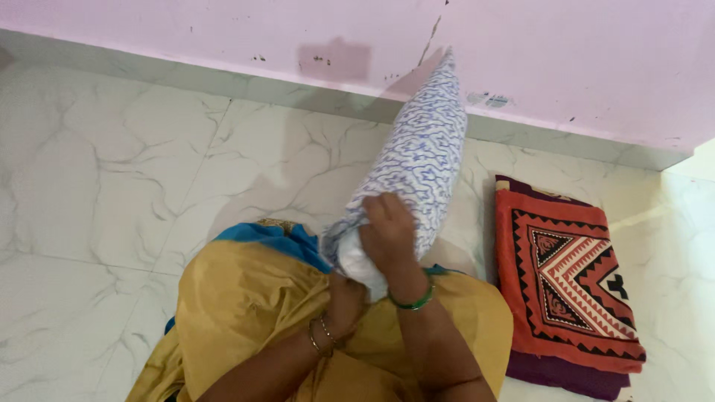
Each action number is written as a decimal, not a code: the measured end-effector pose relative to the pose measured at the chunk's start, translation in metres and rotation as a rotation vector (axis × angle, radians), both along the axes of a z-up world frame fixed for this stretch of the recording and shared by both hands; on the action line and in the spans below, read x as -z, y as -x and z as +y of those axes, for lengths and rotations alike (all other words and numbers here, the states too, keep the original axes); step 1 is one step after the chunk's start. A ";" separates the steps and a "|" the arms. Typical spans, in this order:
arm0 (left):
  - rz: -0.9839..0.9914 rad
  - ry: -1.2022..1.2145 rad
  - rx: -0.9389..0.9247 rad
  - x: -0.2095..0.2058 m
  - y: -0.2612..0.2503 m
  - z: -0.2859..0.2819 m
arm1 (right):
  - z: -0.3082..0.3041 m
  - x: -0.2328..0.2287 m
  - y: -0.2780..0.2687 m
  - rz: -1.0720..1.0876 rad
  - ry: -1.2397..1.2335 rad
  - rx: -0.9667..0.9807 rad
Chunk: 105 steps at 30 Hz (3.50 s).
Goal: The person inserts a white pillow into a blue and white patterned pillowcase, tucks the edges, and smooths the surface. The person then places the finished pillow on the floor next to a folded textile.
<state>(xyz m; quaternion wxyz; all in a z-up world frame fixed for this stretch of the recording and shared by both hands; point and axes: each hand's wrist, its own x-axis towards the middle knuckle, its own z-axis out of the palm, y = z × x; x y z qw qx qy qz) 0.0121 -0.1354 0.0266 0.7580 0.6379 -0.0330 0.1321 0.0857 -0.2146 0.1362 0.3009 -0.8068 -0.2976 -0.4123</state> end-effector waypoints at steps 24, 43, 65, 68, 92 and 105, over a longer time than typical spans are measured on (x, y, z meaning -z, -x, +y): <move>0.333 0.015 0.028 0.071 -0.022 0.052 | 0.007 0.126 0.028 0.608 0.096 -0.203; -0.033 -0.959 0.222 0.056 0.011 0.024 | -0.105 0.212 -0.024 0.668 -0.496 -0.048; -0.364 -1.201 -0.149 0.033 -0.067 0.034 | -0.171 0.212 -0.012 0.742 -0.227 0.298; -0.371 -1.181 -0.158 0.046 -0.065 0.036 | -0.165 0.231 -0.009 0.809 -0.616 0.155; -0.066 -0.972 0.339 0.005 -0.046 0.061 | -0.160 0.112 0.009 0.520 -0.315 0.277; -0.164 -0.558 0.022 0.052 -0.041 0.045 | 0.002 0.054 0.023 0.179 -0.286 0.043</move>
